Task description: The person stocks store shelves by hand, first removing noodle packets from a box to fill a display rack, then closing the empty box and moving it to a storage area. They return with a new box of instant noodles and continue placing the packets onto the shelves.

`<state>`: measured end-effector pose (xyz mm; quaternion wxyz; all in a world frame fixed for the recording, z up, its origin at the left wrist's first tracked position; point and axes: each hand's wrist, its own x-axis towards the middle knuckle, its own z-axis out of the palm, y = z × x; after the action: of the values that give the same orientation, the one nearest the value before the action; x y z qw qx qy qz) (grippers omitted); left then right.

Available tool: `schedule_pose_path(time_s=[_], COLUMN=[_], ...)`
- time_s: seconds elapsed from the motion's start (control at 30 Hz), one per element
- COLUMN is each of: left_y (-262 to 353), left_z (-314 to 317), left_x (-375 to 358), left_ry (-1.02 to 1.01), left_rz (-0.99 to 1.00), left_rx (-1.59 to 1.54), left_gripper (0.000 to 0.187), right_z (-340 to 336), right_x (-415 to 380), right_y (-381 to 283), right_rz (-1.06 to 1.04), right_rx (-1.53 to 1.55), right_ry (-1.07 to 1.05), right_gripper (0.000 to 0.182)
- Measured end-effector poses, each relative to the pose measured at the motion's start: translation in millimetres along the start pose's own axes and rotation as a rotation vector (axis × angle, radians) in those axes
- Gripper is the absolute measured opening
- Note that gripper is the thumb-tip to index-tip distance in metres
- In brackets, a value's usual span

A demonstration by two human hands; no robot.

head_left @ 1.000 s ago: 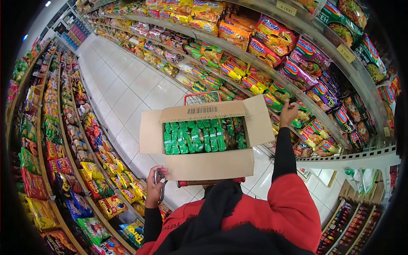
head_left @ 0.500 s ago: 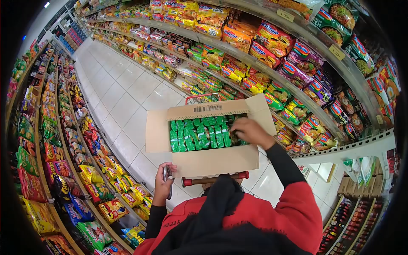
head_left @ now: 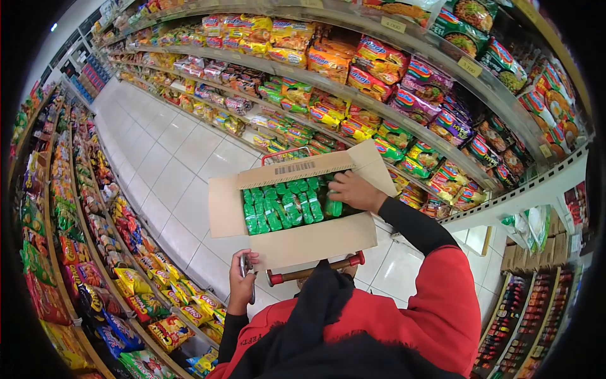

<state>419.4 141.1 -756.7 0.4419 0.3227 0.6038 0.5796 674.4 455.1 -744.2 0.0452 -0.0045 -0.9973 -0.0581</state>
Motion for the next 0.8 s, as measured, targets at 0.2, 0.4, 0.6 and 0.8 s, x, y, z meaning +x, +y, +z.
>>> schedule_pose_path(time_s=[0.2, 0.4, 0.6, 0.8], left_y=[3, 10, 16, 18], left_z=[3, 6, 12, 14], left_x=[0, 0, -1, -4], left_ry=[0.035, 0.04, 0.087, 0.128], left_rz=[-0.017, -0.034, -0.056, -0.059], left_rx=[-0.002, 0.015, 0.044, 0.057], left_gripper=[0.06, 0.062, 0.066, 0.062], right_z=[-80, 26, 108, 100], right_x=[-70, -164, -141, -122], right_y=[-10, 49, 129, 130], right_rz=[0.886, 1.434, 1.491, 1.829], right_rx=[0.124, 0.428, 0.414, 0.41], right_ry=[0.692, 0.857, 0.985, 0.879], right_gripper=[0.033, 0.038, 0.056, 0.064])
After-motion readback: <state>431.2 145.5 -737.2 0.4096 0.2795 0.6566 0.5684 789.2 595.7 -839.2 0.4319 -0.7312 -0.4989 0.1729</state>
